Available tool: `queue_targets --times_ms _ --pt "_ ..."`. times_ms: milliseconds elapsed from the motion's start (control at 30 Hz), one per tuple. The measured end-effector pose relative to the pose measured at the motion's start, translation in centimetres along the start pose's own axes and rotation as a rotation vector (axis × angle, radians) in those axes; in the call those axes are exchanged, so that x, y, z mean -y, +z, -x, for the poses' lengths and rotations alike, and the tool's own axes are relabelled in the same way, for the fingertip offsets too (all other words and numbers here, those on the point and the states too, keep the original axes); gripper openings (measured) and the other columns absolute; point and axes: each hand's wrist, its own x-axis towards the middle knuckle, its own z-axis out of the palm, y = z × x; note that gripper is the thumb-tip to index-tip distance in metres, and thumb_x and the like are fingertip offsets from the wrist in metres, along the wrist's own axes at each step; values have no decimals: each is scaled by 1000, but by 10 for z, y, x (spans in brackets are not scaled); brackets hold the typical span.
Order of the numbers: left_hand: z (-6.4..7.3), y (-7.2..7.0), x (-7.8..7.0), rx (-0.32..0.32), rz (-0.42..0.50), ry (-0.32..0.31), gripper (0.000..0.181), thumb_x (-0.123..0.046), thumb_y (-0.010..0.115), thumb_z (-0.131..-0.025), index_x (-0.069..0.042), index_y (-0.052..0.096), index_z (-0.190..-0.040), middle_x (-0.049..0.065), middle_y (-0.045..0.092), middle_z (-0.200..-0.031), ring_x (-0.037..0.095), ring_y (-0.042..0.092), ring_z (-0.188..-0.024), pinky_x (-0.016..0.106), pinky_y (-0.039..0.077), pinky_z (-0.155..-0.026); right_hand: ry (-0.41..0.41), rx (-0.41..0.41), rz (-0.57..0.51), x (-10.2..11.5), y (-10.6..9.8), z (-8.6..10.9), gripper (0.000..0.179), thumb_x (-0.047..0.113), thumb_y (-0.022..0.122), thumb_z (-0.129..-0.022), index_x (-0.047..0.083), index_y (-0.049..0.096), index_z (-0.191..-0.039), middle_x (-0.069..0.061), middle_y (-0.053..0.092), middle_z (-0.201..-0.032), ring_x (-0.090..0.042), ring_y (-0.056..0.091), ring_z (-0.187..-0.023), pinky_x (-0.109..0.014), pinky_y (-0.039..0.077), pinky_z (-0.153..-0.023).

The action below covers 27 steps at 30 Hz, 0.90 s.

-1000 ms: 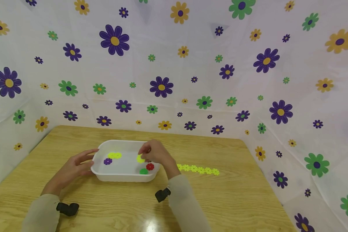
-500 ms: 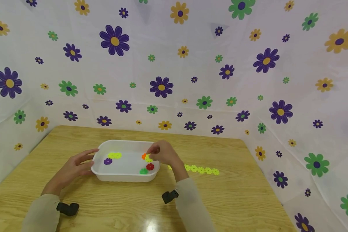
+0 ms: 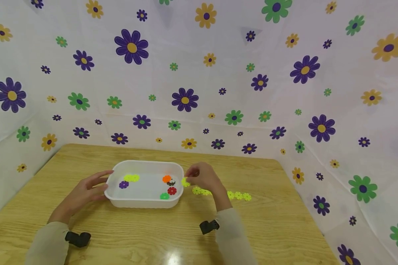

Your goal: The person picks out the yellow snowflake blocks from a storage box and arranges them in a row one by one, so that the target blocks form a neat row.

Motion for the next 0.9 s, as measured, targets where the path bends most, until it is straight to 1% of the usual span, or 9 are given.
queue_targets --times_ms 267,567,700,900 --pt "0 0 1 2 4 -5 64 -32 60 -105 -15 34 -161 28 34 -163 52 48 -141 39 62 -98 40 -17 -1 -10 -15 12 6 3 73 -93 1 74 -99 -12 72 -93 -19 69 -82 -45 65 -84" --pt "1 0 1 4 10 -20 64 -32 59 -105 -15 33 -161 27 32 -164 52 46 -142 39 61 -98 73 -41 1 -30 -31 23 6 5 73 -94 2 73 -99 -12 71 -93 -20 69 -82 -46 65 -84" --pt "0 0 0 1 9 -28 64 -33 59 -105 -16 34 -161 27 32 -165 52 45 -143 39 61 -99 79 -46 -4 -37 -38 28 8 4 72 -94 0 72 -101 -14 71 -95 -20 69 -83 -46 65 -86" --pt "-1 -1 1 4 17 -29 64 -33 59 -105 -17 34 -161 26 32 -165 51 45 -143 39 61 -99 76 -55 12 -46 -49 34 11 4 71 -95 -2 72 -104 -15 71 -97 -21 69 -85 -44 65 -85"
